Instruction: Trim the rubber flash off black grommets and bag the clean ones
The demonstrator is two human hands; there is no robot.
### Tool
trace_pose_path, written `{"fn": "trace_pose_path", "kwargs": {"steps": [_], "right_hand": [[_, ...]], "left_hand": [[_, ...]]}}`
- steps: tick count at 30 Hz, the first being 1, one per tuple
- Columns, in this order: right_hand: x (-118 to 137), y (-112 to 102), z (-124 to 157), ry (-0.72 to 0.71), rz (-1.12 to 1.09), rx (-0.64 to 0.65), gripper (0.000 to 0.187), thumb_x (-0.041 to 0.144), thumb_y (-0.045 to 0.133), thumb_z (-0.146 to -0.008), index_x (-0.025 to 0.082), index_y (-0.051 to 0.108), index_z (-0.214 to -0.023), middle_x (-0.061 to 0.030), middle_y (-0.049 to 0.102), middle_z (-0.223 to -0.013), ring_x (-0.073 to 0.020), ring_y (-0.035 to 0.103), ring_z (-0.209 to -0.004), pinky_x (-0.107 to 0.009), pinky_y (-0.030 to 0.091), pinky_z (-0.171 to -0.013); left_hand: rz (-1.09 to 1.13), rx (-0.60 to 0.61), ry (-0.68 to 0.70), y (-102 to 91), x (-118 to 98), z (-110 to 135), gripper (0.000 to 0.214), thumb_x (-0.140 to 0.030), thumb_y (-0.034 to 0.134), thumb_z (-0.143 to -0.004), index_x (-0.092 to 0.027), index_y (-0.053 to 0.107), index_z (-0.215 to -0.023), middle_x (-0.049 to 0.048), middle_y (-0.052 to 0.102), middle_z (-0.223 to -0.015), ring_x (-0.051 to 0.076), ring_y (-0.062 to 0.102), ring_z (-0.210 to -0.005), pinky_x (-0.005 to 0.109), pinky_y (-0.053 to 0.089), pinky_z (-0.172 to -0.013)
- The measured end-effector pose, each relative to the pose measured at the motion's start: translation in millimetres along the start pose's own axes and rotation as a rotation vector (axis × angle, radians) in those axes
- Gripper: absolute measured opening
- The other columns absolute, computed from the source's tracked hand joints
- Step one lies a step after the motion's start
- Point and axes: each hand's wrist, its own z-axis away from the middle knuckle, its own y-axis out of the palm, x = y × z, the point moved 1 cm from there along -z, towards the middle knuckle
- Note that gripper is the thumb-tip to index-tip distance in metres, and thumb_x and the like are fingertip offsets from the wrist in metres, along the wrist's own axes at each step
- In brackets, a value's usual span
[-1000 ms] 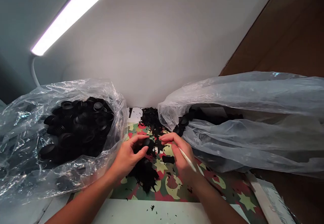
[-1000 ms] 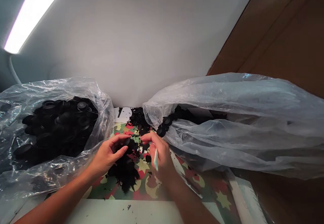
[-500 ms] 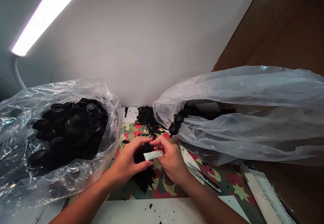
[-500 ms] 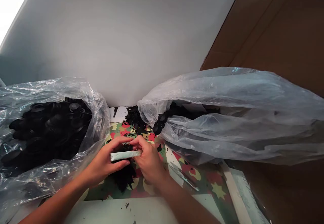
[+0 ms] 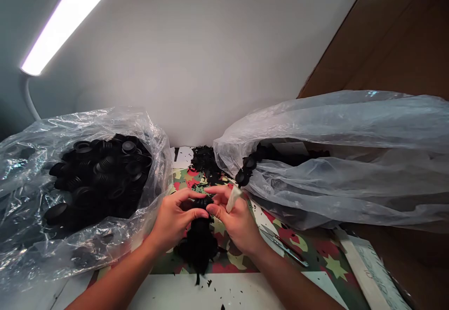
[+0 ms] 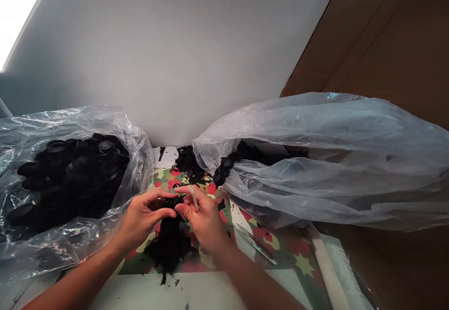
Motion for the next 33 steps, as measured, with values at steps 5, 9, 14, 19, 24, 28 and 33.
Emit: {"fn": "trace_pose_path", "kwargs": {"steps": [5,9,14,19,24,28,33], "right_hand": [[4,-4,1,-0.181,0.224,-0.008,0.014,0.02,0.064,-0.086,0.023,0.076,-0.093,-0.0022,0.076,-0.086,-0.0169,0.066,-0.072,-0.029,0.052,-0.067],[4,-6,-1,-0.288,0.365,-0.06,0.01,0.018,0.064,-0.087,0.022,0.073,-0.083,-0.0014,0.073,-0.076,-0.0172,0.066,-0.066,-0.028,0.051,-0.064],[-2,-4,-1,-0.371,0.56,-0.035,0.018,0.012,0.054,-0.091,0.022,0.063,-0.08,-0.0012,0.068,-0.074,-0.0166,0.062,-0.065,-0.027,0.048,-0.061],[-9,-3,1,-0.406,0.967,0.057,0.028,-0.005,0.047,-0.078,0.023,0.054,-0.079,-0.0021,0.063,-0.071,-0.0205,0.053,-0.064,-0.03,0.038,-0.06],[-6,-3,1,-0.39,1.121,0.103,0.035,-0.008,0.05,-0.072,0.024,0.056,-0.083,-0.0007,0.06,-0.08,-0.019,0.046,-0.064,-0.029,0.029,-0.059],[-3,-2,-2,-0.402,1.05,0.125,0.03,-0.003,0.051,-0.078,0.024,0.058,-0.087,-0.0014,0.059,-0.09,-0.0175,0.051,-0.07,-0.027,0.032,-0.061],[-2,1,-4,-0.335,0.809,0.133,0.021,0.002,0.046,-0.08,0.023,0.049,-0.077,0.0008,0.055,-0.08,-0.0161,0.05,-0.066,-0.025,0.034,-0.058]], "left_hand": [[-0.165,0.024,0.106,-1.9,-3,-2,0.017,-0.035,0.083,-0.072,-0.021,0.081,-0.081,0.0026,0.076,-0.074,0.019,0.066,-0.07,0.027,0.051,-0.063],[-0.189,-0.041,0.15,-1.1,0,-2,0.017,-0.034,0.084,-0.072,-0.022,0.081,-0.083,0.0041,0.079,-0.081,0.022,0.069,-0.076,0.032,0.054,-0.074],[-0.246,-0.091,0.281,1.1,2,0,0.015,-0.033,0.081,-0.076,-0.021,0.08,-0.086,0.0044,0.074,-0.08,0.02,0.066,-0.073,0.03,0.054,-0.069],[-0.454,0.016,0.427,5.5,5,0,0.012,-0.024,0.066,-0.087,-0.024,0.078,-0.085,0.0012,0.063,-0.073,0.017,0.06,-0.068,0.026,0.049,-0.065],[-0.482,0.05,0.351,5.8,9,-8,0.01,-0.024,0.069,-0.083,-0.023,0.076,-0.076,-0.0002,0.06,-0.069,0.016,0.058,-0.066,0.024,0.046,-0.061],[-0.357,0.031,0.21,2.3,5,-14,0.008,-0.029,0.081,-0.072,-0.022,0.077,-0.072,-0.0012,0.064,-0.066,0.016,0.058,-0.065,0.025,0.045,-0.06],[-0.217,-0.006,0.138,-0.9,-2,-14,0.009,-0.029,0.082,-0.067,-0.022,0.077,-0.068,-0.0014,0.065,-0.065,0.016,0.059,-0.065,0.026,0.045,-0.061]]}}
